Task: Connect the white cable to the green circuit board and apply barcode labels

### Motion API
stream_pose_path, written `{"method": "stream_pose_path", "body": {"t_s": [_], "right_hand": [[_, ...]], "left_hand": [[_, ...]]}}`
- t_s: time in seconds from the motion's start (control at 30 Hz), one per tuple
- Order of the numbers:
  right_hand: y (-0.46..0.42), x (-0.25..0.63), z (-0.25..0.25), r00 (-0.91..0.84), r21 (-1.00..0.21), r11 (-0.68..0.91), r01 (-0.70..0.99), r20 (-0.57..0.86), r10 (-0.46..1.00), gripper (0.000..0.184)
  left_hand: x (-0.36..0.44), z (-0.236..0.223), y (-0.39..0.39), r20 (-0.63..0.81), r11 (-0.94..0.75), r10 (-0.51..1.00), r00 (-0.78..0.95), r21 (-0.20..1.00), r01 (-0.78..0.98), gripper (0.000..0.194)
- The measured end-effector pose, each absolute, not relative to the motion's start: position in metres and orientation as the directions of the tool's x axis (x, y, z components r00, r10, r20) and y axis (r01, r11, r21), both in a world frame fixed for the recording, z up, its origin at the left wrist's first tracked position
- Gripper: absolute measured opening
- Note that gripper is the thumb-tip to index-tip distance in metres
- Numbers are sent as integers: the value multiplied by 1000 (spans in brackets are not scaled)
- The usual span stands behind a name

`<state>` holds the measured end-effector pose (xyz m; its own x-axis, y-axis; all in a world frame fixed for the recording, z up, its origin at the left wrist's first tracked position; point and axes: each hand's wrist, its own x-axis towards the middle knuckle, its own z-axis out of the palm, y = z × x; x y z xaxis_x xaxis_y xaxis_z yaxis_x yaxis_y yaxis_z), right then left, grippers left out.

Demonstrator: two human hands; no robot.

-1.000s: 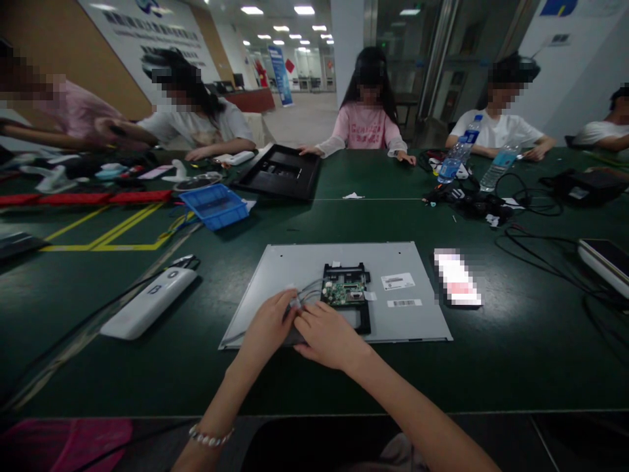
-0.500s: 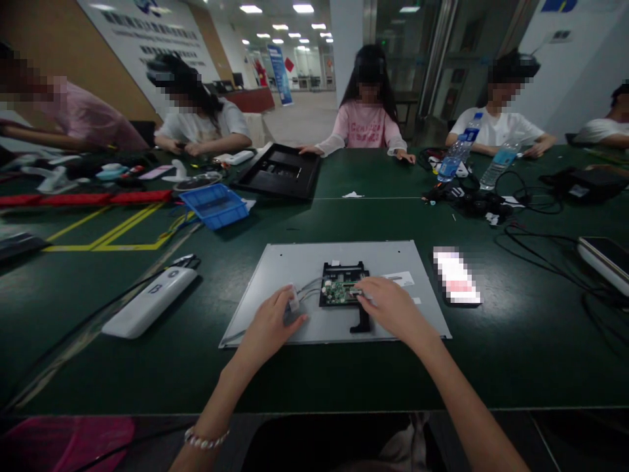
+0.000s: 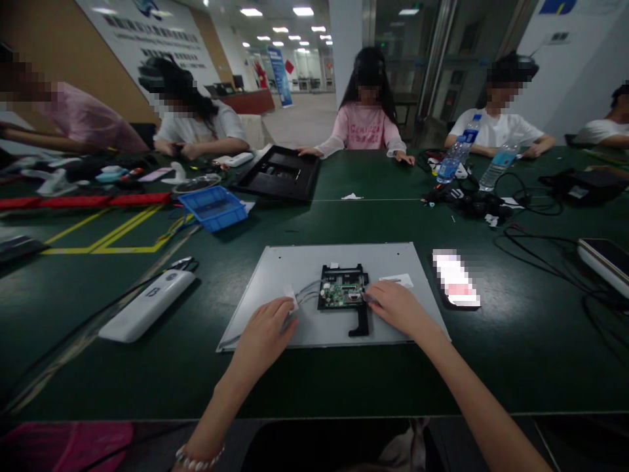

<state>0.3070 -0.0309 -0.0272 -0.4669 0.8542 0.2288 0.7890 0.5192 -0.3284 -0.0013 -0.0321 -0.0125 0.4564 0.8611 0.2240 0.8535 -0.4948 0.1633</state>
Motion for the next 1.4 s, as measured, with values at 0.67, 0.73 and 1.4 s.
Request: {"method": "stream_pose_path", "body": {"t_s": [0.67,0.73,1.4], "right_hand": [[-34,352,-54,-184,-162,245,956,321,929,34],[-36,351,-54,-147,-194,216,957,321,936,36],[-35,342,-55,-33,-418,198,887,370,929,29]], "left_hand": [[-28,13,5,289,-502,830,477,14,865,23],[-30,7,6,220,-489,853,474,19,872,25],[92,10,66,88,-633,766,637,-72,771,19]]}}
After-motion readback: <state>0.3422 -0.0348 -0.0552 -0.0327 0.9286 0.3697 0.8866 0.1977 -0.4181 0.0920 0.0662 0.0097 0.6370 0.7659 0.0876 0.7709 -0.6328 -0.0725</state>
